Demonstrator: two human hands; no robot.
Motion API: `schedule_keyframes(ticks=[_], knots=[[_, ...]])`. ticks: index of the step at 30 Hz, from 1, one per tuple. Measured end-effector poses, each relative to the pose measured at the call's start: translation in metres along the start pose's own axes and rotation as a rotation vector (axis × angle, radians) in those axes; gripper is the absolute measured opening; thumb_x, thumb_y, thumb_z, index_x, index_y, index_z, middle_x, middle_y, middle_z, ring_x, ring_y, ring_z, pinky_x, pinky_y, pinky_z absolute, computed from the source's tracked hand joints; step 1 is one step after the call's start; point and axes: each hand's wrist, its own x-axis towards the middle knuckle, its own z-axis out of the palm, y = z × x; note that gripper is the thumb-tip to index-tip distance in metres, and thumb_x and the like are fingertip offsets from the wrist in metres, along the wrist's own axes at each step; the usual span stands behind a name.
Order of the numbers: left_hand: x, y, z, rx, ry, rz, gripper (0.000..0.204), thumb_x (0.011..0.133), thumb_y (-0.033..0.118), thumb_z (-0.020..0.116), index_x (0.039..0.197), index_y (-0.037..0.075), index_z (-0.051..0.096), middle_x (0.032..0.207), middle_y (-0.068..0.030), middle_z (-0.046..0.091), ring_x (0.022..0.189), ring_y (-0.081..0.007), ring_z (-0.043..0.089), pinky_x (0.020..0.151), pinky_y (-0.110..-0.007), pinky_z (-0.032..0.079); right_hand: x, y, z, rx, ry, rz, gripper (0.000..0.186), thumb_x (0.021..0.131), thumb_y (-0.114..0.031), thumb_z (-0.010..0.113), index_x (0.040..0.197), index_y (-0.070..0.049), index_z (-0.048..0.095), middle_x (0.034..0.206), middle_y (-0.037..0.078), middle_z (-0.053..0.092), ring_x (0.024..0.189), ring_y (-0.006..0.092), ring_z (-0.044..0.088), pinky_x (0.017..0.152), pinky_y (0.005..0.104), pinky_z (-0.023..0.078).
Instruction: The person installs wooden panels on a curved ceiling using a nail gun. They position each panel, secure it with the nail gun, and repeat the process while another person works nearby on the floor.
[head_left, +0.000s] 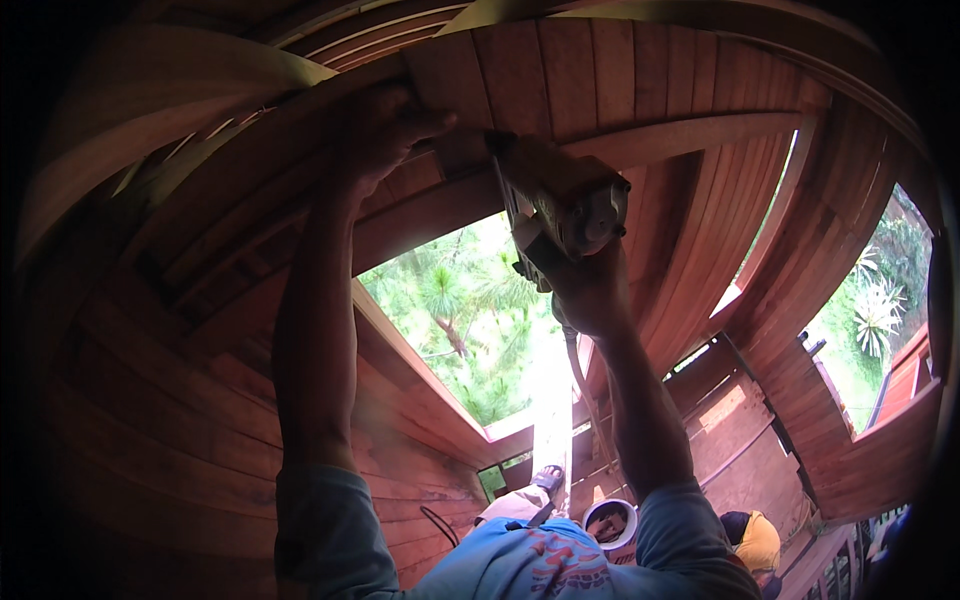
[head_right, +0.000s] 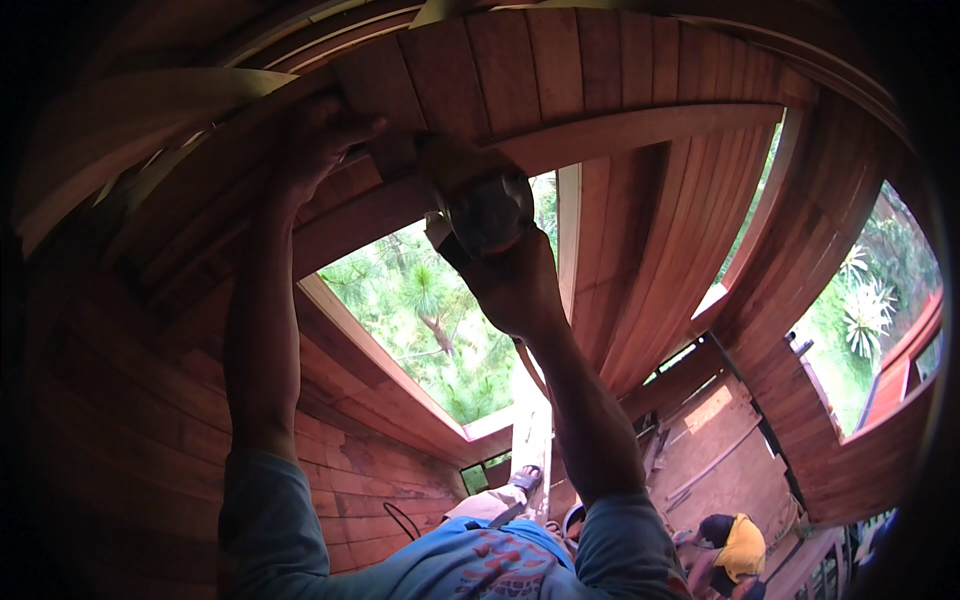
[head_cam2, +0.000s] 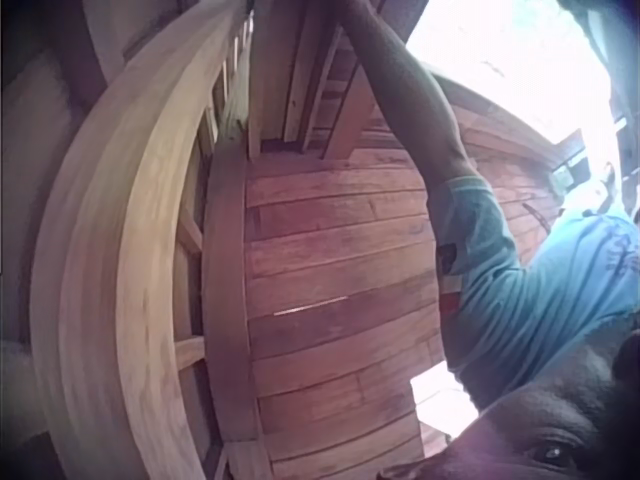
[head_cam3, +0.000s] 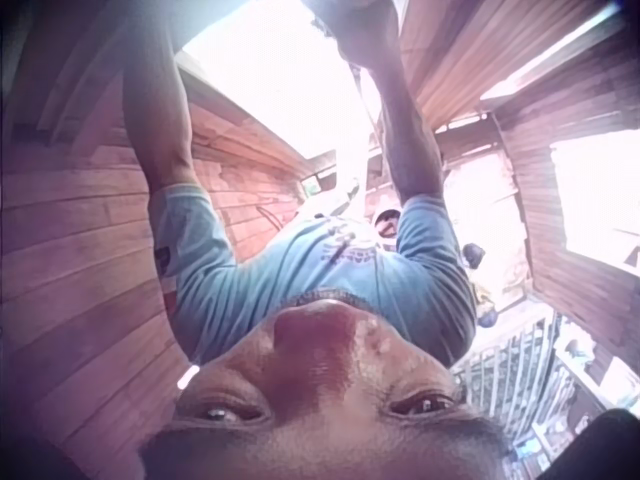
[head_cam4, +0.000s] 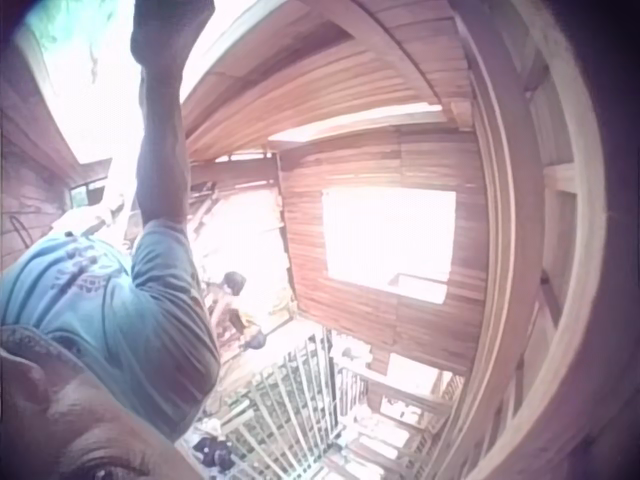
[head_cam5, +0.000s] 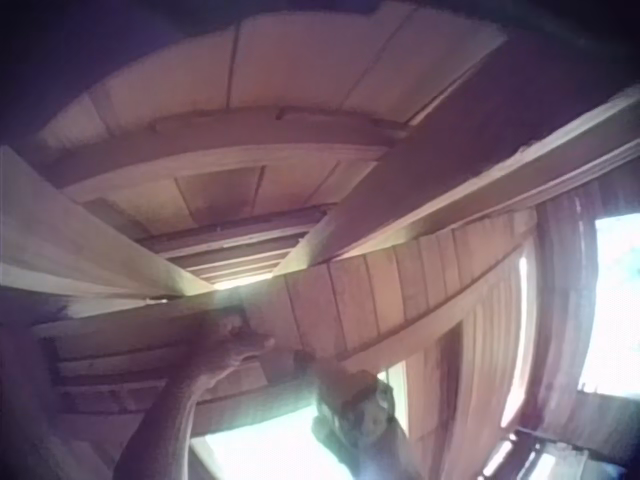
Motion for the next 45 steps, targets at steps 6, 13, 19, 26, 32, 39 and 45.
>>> schedule_keyframes(ticks=[6,13,19,26,32,39,45], knots=[[-0.007,0.007,0.005,-0.047,0.021,0.03,0.032,0.079,0.026,0.08,0.101,0.006,0.068,0.086,0.0007,0.066,0.074,-0.0062,0.059,0.063,-0.024,0.048,-0.007,-0.014,0.01,0.047,-0.01,0.221,0.037,0.084,-0.027,0.076,0.109,-0.002,0.066,0.098,0.01,0.072,0.093,0.0143,0.069,0.079,0.0295,0.053],[-0.004,-0.001,0.001,-0.083,0.023,0.08,0.031,0.079,0.027,0.08,0.099,0.006,0.069,0.079,0.0024,0.064,0.066,-0.004,0.054,0.057,-0.023,0.044,-0.001,-0.014,0.014,-0.041,-0.065,0.206,0.036,0.083,-0.025,0.078,0.107,-0.001,0.067,0.095,0.01,0.073,0.092,0.0146,0.069,0.078,0.03,0.053],[-0.004,0.005,0.002,0.024,0.001,0.009,0.031,0.079,0.027,0.079,0.1,0.006,0.069,0.081,0.0017,0.065,0.068,-0.0046,0.055,0.06,-0.024,0.045,-0.004,0.001,0.019,-0.019,0.0,0.095,0.047,0.084,-0.031,0.076,0.114,-0.001,0.057,0.084,0.005,0.064,0.066,0.007,0.06,0.053,0.0239,0.047],[-0.007,0.01,0.006,-0.034,0.01,0.074,0.034,0.08,0.026,0.079,0.102,0.004,0.068,0.089,-0.0025,0.068,0.077,-0.0076,0.062,0.066,-0.024,0.05,-0.002,-0.006,0.015,-0.053,-0.042,0.163,0.039,0.082,-0.024,0.078,0.109,0.0,0.063,0.092,0.01,0.07,0.084,0.0128,0.066,0.069,0.0286,0.052],[-0.008,0.01,0.007,-0.072,0.016,0.065,0.026,0.081,0.026,0.079,0.097,0.009,0.067,0.075,0.0052,0.06,0.062,-0.0013,0.049,0.057,-0.019,0.046,-0.003,-0.002,0.019,-0.037,-0.021,0.05,0.039,0.083,-0.025,0.076,0.11,-0.002,0.061,0.086,0.006,0.067,0.075,0.0096,0.063,0.062,0.0269,0.05],[-0.012,0.015,0.005,-0.051,0.005,0.023,0.034,0.08,0.025,0.078,0.106,0.005,0.067,0.092,-0.0027,0.069,0.081,-0.0091,0.064,0.071,-0.024,0.051,-0.004,-0.015,0.019,-0.078,-0.027,0.13,0.039,0.084,-0.027,0.074,0.11,-0.002,0.059,0.081,0.004,0.064,0.064,0.0072,0.059,0.054,0.0253,0.047],[-0.006,0.008,0.007,-0.2,-0.034,0.056,0.031,0.081,0.023,0.078,0.104,0.004,0.068,0.091,-0.0031,0.069,0.079,-0.0096,0.063,0.072,-0.025,0.052,0.004,-0.012,0.013,0.05,0.037,0.034,0.032,0.087,-0.021,0.073,0.108,-0.002,0.06,0.087,0.002,0.064,0.071,0.0065,0.059,0.058,0.0244,0.047]])
